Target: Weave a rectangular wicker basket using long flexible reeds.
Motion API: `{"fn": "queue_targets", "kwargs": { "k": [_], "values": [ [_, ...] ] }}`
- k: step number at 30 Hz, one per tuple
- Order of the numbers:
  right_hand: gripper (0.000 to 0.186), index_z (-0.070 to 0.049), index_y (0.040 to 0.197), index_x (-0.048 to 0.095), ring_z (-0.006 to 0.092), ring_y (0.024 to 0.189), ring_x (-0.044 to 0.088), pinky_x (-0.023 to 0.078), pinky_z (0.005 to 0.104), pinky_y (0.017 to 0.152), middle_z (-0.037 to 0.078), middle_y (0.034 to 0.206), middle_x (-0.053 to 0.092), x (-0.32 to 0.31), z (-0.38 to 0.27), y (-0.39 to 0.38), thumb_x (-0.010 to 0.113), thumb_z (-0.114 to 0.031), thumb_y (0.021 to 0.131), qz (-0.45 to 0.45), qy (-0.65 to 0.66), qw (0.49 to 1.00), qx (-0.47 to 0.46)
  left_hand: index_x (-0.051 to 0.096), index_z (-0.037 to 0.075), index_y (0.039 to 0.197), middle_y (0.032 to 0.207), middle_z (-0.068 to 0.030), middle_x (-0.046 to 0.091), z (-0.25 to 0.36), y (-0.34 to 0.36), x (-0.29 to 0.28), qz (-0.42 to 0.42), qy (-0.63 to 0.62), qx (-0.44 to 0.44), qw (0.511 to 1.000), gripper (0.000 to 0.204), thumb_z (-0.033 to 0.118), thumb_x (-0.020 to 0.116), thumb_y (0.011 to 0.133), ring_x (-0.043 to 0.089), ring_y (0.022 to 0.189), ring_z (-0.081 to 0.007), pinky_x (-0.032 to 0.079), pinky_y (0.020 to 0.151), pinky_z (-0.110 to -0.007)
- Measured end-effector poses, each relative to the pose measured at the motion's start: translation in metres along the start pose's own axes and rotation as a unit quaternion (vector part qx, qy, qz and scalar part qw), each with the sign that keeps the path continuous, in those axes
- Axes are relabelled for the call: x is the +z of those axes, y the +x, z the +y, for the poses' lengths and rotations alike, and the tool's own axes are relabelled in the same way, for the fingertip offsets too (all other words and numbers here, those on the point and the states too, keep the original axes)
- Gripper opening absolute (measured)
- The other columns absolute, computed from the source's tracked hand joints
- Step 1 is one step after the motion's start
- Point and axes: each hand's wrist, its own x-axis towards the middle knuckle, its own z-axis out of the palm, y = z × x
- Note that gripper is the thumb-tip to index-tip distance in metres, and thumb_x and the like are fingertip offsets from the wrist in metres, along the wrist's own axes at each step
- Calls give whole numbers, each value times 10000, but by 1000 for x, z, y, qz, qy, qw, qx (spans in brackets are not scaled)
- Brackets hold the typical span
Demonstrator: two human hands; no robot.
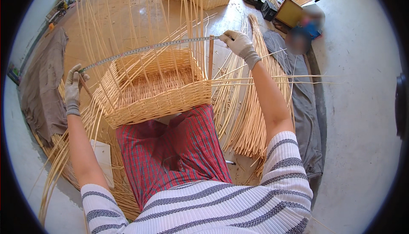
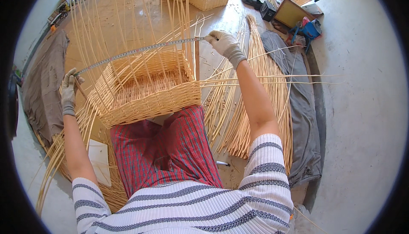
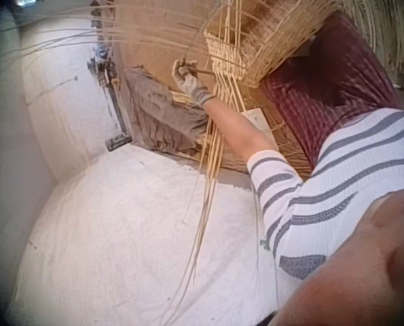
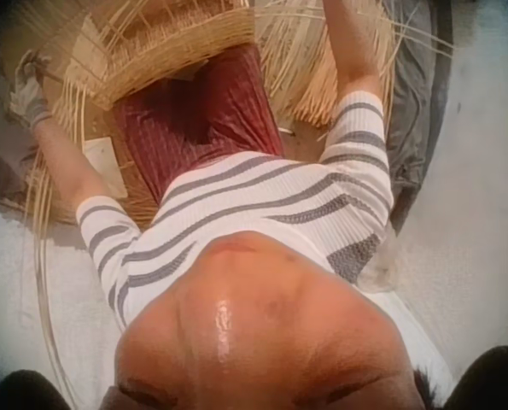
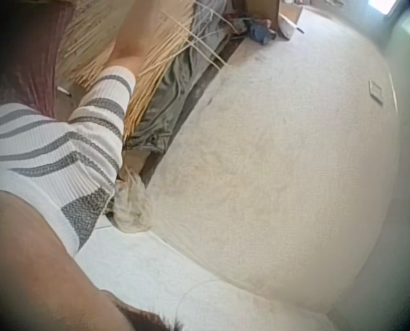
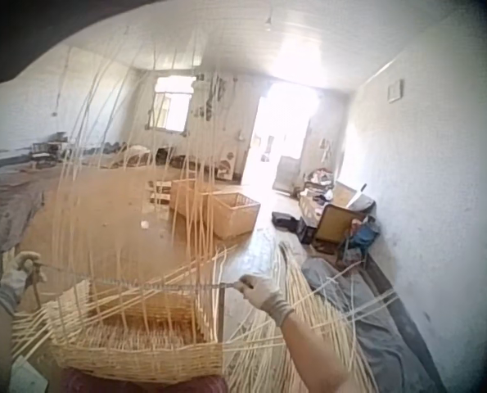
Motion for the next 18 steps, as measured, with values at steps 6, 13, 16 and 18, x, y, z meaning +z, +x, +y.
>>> {"fn": "queue_targets", "kwargs": {
  "k": [6,13,16,18],
  "values": [
    [478,-106,1244,582,261,851,681,526,383,775,126,963,707,26,-30,-15,657,-429,899,36,-149,987,-47,586,88,1236,951,-19,622,-7,2,9,29,27,36,999,284,254,522,1014,640,806,-133,591,797,-320],
    [506,-129,1250,531,239,818,672,524,368,756,96,886,682,58,-24,1,713,-402,864,1,-130,991,-22,568,116,1202,848,11,539,-21,7,-3,-30,79,66,994,255,283,502,1021,542,684,-90,602,698,-332],
    [486,-133,1225,529,240,805,674,523,369,747,102,868,683,58,-16,4,721,-394,863,25,-141,988,-60,562,120,1206,839,15,528,-27,10,-12,-25,77,76,994,263,294,507,1017,520,680,-86,602,699,-336],
    [492,-147,1232,522,248,822,681,526,383,744,107,889,690,54,-20,1,728,-392,858,13,-136,989,-54,552,114,1216,847,10,521,-30,12,-18,-7,73,63,995,269,290,510,1017,510,697,-93,603,716,-353]
  ]
}}
